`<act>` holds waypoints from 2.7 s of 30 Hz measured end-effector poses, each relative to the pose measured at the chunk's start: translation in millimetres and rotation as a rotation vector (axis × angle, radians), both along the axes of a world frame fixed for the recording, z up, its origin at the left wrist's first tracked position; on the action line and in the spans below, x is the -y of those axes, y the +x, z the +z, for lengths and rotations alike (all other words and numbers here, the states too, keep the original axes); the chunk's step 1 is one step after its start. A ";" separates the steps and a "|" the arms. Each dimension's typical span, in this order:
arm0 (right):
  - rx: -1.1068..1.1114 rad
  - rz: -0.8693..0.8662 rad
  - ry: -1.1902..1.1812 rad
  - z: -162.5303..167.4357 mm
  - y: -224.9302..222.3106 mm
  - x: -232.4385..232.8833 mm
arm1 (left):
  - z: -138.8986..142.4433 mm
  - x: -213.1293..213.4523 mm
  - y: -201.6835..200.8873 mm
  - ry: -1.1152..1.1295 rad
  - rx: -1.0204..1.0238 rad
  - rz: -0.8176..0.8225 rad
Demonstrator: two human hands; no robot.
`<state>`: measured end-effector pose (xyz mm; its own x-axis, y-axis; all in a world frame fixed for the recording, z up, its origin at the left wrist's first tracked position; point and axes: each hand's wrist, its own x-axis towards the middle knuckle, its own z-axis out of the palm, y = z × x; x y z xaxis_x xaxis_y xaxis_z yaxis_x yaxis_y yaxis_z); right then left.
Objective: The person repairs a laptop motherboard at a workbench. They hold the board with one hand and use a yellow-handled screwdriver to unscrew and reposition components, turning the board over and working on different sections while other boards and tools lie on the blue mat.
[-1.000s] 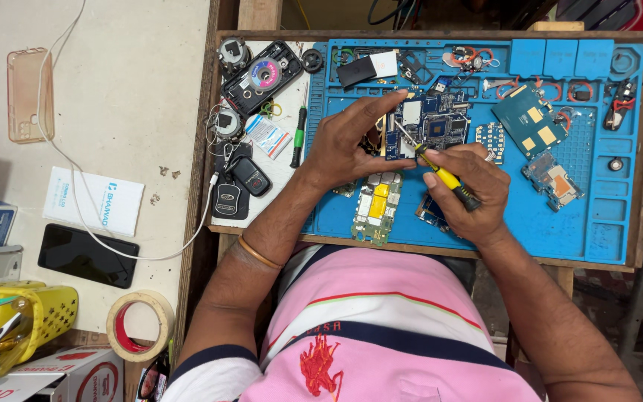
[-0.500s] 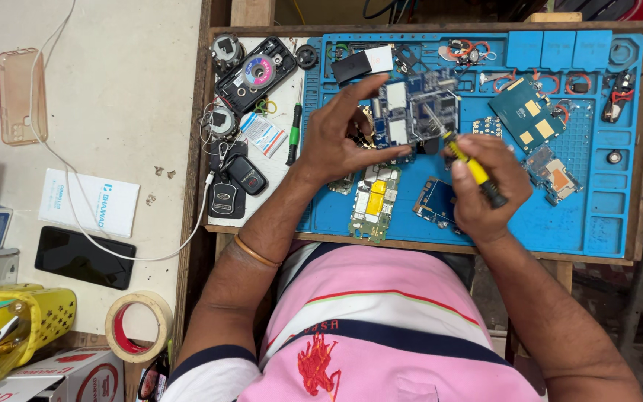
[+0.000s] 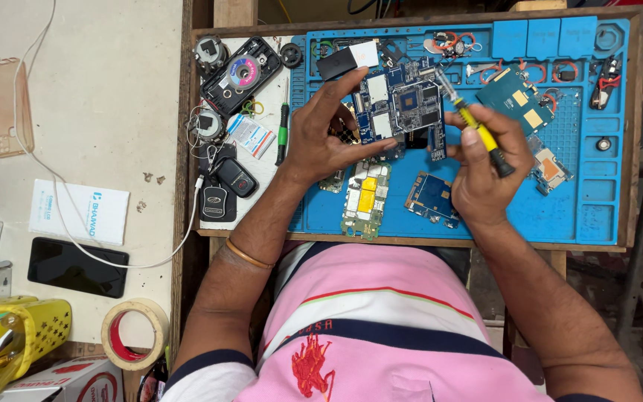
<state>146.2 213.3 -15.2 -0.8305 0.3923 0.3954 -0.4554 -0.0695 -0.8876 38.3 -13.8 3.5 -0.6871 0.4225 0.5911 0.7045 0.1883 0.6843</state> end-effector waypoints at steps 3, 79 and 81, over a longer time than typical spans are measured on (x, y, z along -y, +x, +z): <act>0.090 0.025 -0.215 7.7 -3.6 -1.4 | -1.4 0.8 -0.6 0.003 -0.005 -0.012; 0.264 0.193 0.087 10.4 -3.9 3.0 | -16.1 6.1 -17.9 0.411 0.591 -0.308; 0.292 0.190 0.108 10.2 -3.5 2.4 | -14.3 5.4 -17.4 0.428 0.589 -0.306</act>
<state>142.7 210.9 -5.0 -0.9687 0.1888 0.1611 -0.1693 -0.0278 -0.9852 20.9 -19.2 -10.9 -0.8275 0.4612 0.3202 0.1818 -0.3196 0.9300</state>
